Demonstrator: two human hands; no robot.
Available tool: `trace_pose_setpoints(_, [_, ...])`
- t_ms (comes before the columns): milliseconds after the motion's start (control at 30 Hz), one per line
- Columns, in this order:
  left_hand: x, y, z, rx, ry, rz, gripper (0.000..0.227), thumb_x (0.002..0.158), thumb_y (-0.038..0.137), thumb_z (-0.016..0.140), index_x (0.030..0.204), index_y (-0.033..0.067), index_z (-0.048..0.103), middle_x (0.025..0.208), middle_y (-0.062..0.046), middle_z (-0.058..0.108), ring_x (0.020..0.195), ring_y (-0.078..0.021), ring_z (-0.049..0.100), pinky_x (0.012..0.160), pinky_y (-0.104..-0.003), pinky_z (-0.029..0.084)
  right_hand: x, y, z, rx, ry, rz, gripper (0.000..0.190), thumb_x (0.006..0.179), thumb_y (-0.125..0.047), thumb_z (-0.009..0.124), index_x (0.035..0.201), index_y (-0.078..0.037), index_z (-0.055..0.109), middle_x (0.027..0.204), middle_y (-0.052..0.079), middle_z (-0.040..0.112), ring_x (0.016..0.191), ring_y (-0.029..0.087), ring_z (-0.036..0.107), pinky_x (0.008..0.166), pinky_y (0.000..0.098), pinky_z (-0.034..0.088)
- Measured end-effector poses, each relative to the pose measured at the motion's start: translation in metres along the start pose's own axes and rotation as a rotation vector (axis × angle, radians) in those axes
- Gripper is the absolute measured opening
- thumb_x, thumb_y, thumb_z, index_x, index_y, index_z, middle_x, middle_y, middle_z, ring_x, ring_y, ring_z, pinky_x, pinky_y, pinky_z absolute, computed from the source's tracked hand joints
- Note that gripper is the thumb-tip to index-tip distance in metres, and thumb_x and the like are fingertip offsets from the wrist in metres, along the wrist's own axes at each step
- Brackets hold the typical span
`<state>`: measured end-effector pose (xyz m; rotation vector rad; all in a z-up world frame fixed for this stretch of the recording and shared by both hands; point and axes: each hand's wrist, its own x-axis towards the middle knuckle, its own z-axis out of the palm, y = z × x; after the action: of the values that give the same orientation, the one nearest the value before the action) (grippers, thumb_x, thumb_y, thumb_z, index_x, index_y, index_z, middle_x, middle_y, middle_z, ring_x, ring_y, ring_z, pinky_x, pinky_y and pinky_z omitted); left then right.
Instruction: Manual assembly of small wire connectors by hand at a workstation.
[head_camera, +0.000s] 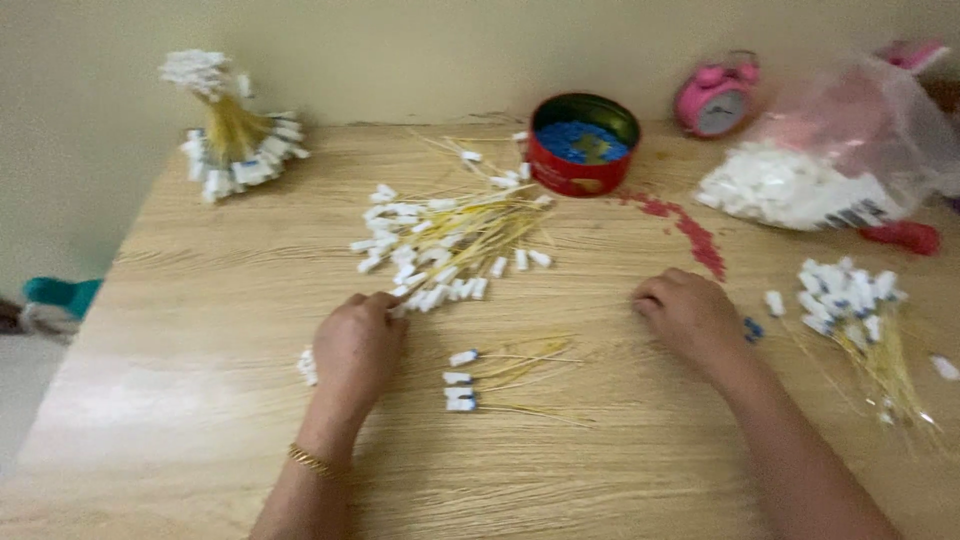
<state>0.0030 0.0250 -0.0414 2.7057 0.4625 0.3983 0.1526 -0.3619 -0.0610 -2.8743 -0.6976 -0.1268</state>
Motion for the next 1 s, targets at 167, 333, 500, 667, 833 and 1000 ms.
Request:
trace_pose_setpoints(167, [0.007, -0.01, 0.004, -0.075, 0.033, -0.011, 0.021, 0.086, 0.017, 0.074, 0.105, 0.0092, 0.079, 0.1, -0.014, 0.073, 0.087, -0.0306, 0.071, 0.079, -0.043, 0.057, -0.007, -0.061, -0.05, 0.469, 0.019, 0.217, 0.022, 0.095, -0.023, 0.068, 0.11, -0.008, 0.072, 0.093, 0.005, 0.073, 0.083, 0.018, 0.067, 0.075, 0.0357, 0.055])
trace_pose_setpoints(333, [0.011, 0.011, -0.041, -0.334, 0.072, -0.042, 0.021, 0.09, 0.018, 0.072, 0.107, 0.0063, 0.077, 0.097, -0.013, 0.073, 0.082, -0.0246, 0.071, 0.074, -0.039, 0.057, 0.005, -0.081, -0.052, 0.754, 0.077, 0.151, 0.026, 0.099, -0.016, 0.065, 0.122, -0.008, 0.075, 0.08, 0.009, 0.065, 0.07, 0.012, 0.055, 0.064, 0.0296, 0.048])
trace_pose_setpoints(500, [0.017, 0.03, -0.047, -0.998, -0.126, -0.231, 0.022, 0.099, 0.018, 0.063, 0.115, 0.0049, 0.07, 0.091, -0.008, 0.076, 0.075, -0.014, 0.067, 0.063, -0.028, 0.056, 0.013, -0.13, -0.067, 1.283, -0.03, -0.008, 0.017, 0.093, -0.008, 0.067, 0.107, -0.001, 0.071, 0.088, 0.009, 0.078, 0.08, 0.015, 0.074, 0.074, 0.0297, 0.062])
trace_pose_setpoints(667, [0.011, 0.049, -0.016, -1.335, -0.141, -0.215, 0.021, 0.094, 0.011, 0.069, 0.113, 0.0032, 0.07, 0.09, -0.009, 0.075, 0.076, -0.0137, 0.07, 0.064, -0.029, 0.059, 0.02, -0.163, -0.053, 1.38, -0.018, -0.09, 0.013, 0.092, -0.006, 0.069, 0.103, 0.0, 0.07, 0.091, 0.01, 0.079, 0.085, 0.016, 0.076, 0.077, 0.0301, 0.063])
trace_pose_setpoints(833, [-0.004, 0.063, 0.012, -1.551, -0.131, -0.192, 0.019, 0.089, 0.003, 0.074, 0.108, 0.0001, 0.071, 0.092, -0.01, 0.075, 0.08, -0.0149, 0.072, 0.07, -0.031, 0.063, 0.024, -0.176, -0.03, 1.4, 0.013, -0.18, 0.015, 0.096, -0.01, 0.069, 0.107, 0.0, 0.072, 0.095, 0.007, 0.076, 0.089, 0.012, 0.072, 0.082, 0.0278, 0.063])
trace_pose_setpoints(1000, [-0.015, 0.07, 0.015, -1.76, -0.221, -0.236, 0.019, 0.091, 0.004, 0.074, 0.108, -0.0005, 0.071, 0.094, -0.011, 0.074, 0.082, -0.0175, 0.072, 0.075, -0.032, 0.063, 0.023, -0.182, -0.025, 1.299, 0.048, -0.127, 0.017, 0.097, -0.015, 0.068, 0.107, -0.002, 0.072, 0.096, 0.003, 0.075, 0.088, 0.01, 0.07, 0.078, 0.0252, 0.06])
